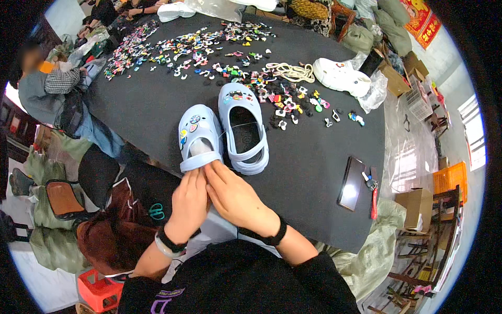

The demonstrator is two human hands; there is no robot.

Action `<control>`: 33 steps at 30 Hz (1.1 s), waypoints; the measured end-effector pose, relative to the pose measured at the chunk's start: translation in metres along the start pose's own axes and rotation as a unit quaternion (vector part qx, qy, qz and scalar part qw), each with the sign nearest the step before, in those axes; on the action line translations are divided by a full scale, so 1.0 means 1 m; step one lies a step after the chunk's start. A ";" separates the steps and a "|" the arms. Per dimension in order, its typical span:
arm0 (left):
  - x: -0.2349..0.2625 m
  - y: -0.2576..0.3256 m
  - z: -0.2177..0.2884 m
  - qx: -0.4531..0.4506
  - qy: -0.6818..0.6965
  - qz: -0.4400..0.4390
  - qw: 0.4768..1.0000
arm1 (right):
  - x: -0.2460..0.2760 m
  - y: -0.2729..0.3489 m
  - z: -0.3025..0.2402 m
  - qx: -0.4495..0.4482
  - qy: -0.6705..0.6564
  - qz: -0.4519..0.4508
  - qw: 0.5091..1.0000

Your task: The recorder is attaching charms to rubber shoes and preparing them for packaging.

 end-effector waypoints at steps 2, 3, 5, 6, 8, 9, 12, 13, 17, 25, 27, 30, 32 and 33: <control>-0.018 -0.011 -0.016 0.002 -0.036 0.016 0.999 | 0.020 0.003 -0.017 0.036 0.057 0.017 0.998; -0.026 -0.021 -0.020 0.002 -0.033 0.017 0.999 | 0.027 0.008 -0.012 0.034 0.060 0.016 0.997; -0.034 -0.043 -0.028 -0.033 -0.086 0.089 0.992 | 0.037 0.016 0.000 0.030 0.100 0.000 0.995; -0.034 -0.050 -0.038 -0.072 -0.075 0.086 0.991 | 0.042 0.012 -0.003 0.014 0.133 0.075 0.988; -0.029 -0.058 -0.053 -0.048 -0.025 0.095 0.994 | 0.044 0.006 0.002 0.001 0.203 0.118 0.972; -0.027 -0.059 -0.061 -0.049 -0.019 0.097 0.994 | 0.039 0.008 0.012 -0.004 0.227 0.109 0.968; -0.025 -0.071 -0.080 -0.053 0.018 0.099 0.994 | 0.018 0.010 0.038 0.050 0.256 0.050 0.964; -0.031 -0.075 -0.080 -0.038 0.012 0.108 0.993 | 0.012 0.009 0.037 0.057 0.245 0.043 0.967; -0.047 -0.066 -0.076 0.070 0.006 0.104 0.992 | -0.007 0.002 0.008 0.081 0.168 0.085 0.979; -0.007 0.072 -0.093 0.194 0.265 0.210 0.921 | 0.003 0.017 -0.023 0.112 0.213 0.045 0.970; -0.057 0.134 -0.167 0.379 0.320 0.221 0.840 | -0.002 0.017 -0.017 0.106 0.216 0.037 0.970; -0.141 0.227 -0.276 0.486 0.137 0.217 0.835 | -0.011 0.013 -0.016 0.102 0.201 0.022 0.974; -0.158 0.329 -0.364 0.567 0.059 0.120 0.813 | -0.025 0.004 -0.027 0.103 0.169 0.008 0.980; -0.175 0.336 -0.371 0.469 -0.041 0.187 0.862 | -0.027 0.004 -0.027 0.095 0.180 0.006 0.979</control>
Point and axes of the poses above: each hand's wrist, its own y-axis away from the middle knuckle, its own x-axis out of the back of the hand, z = x × y, the point moved 2 cm from there along -y, towards the middle knuckle, and after that the axes turned 9 degrees about z, right-handed, at the moved point
